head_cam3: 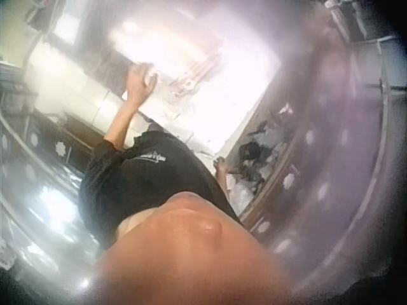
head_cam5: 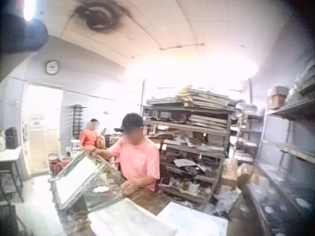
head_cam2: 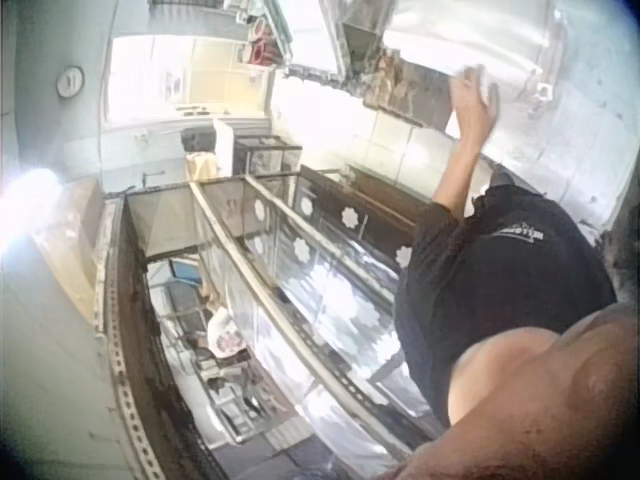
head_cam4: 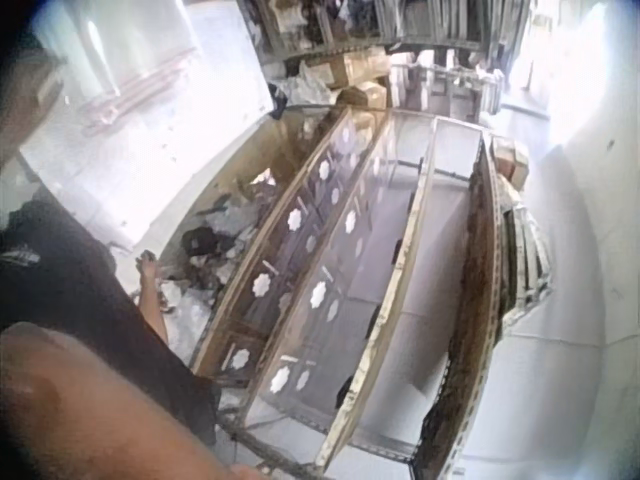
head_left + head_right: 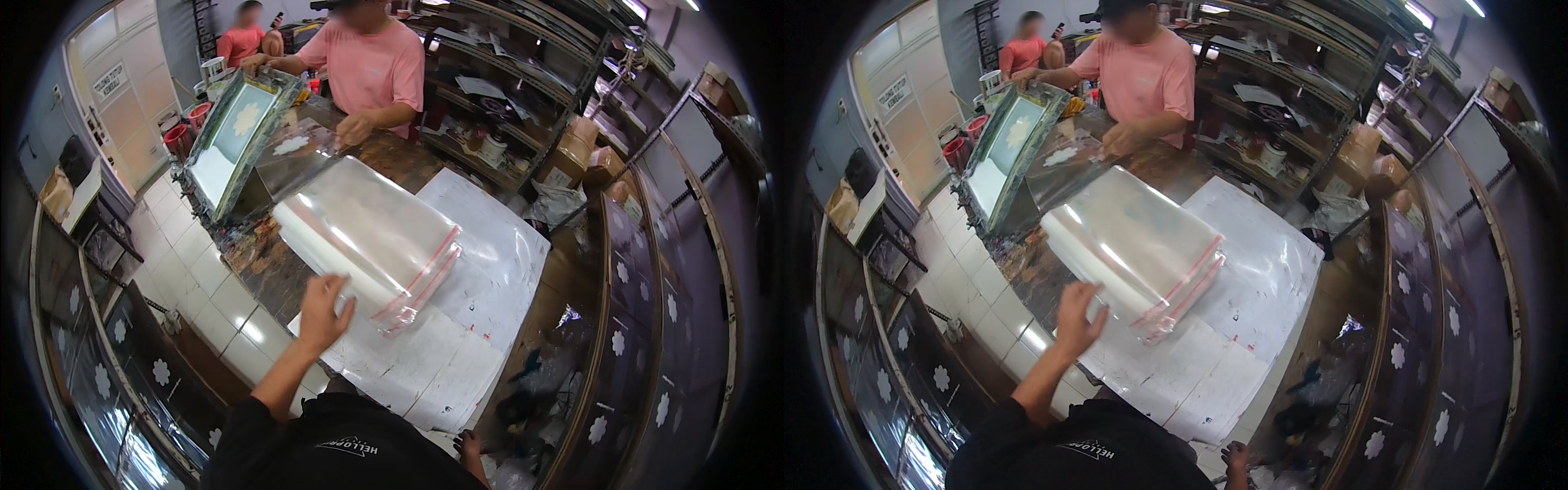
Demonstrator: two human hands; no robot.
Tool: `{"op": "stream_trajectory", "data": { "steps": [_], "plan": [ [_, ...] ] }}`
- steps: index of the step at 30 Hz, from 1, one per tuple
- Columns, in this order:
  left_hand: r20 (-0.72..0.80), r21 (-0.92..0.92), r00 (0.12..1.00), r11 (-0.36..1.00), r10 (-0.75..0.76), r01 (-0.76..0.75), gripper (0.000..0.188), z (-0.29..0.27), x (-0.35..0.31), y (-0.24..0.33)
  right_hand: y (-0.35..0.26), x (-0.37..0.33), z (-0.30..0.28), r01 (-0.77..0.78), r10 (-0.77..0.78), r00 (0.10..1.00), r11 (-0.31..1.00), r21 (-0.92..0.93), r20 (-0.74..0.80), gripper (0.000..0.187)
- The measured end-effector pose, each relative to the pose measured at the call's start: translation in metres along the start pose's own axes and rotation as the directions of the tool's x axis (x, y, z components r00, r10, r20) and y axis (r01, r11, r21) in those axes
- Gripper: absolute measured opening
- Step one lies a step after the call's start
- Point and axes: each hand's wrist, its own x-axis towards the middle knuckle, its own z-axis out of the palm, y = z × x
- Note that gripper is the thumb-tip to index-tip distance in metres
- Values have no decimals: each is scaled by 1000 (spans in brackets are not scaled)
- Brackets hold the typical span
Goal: The person repeatedly picks up clear plastic sheets with white flower decals from a table and places them onto a wooden frame on a nearby rack. The person handles the sheets one at a time, smoothing them onto the frame surface.
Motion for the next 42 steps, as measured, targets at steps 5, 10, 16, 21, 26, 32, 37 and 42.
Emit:
{"op": "stream_trajectory", "data": {
  "steps": [5,10,16,21,26,32,37,42],
  "plan": [
    [-78,466,986,880,144,-92,67,-7,84,-36,23,-28,26,-4,3,1000,994,105,5,28],
    [376,373,915,879,149,-297,36,19,96,-104,51,-57,43,14,-3,996,991,-133,84,25],
    [418,134,804,847,423,-515,20,31,61,-14,70,-72,35,48,-49,999,997,66,9,26],
    [491,-176,597,743,635,-646,33,46,-2,54,-18,-98,8,406,-350,912,838,365,-211,26],
    [516,-457,408,645,753,-613,44,51,-42,110,-180,-224,11,495,-639,768,621,608,27,53],
    [420,-640,292,509,859,-576,41,75,-88,142,-216,-264,24,410,-738,588,624,665,330,67],
    [339,-744,120,344,933,-573,39,91,-100,171,-201,-259,13,549,-575,803,816,182,156,41],
    [290,-826,23,263,957,-498,54,82,-93,212,-204,-247,-22,779,-794,599,552,-297,98,37]
  ]
}}
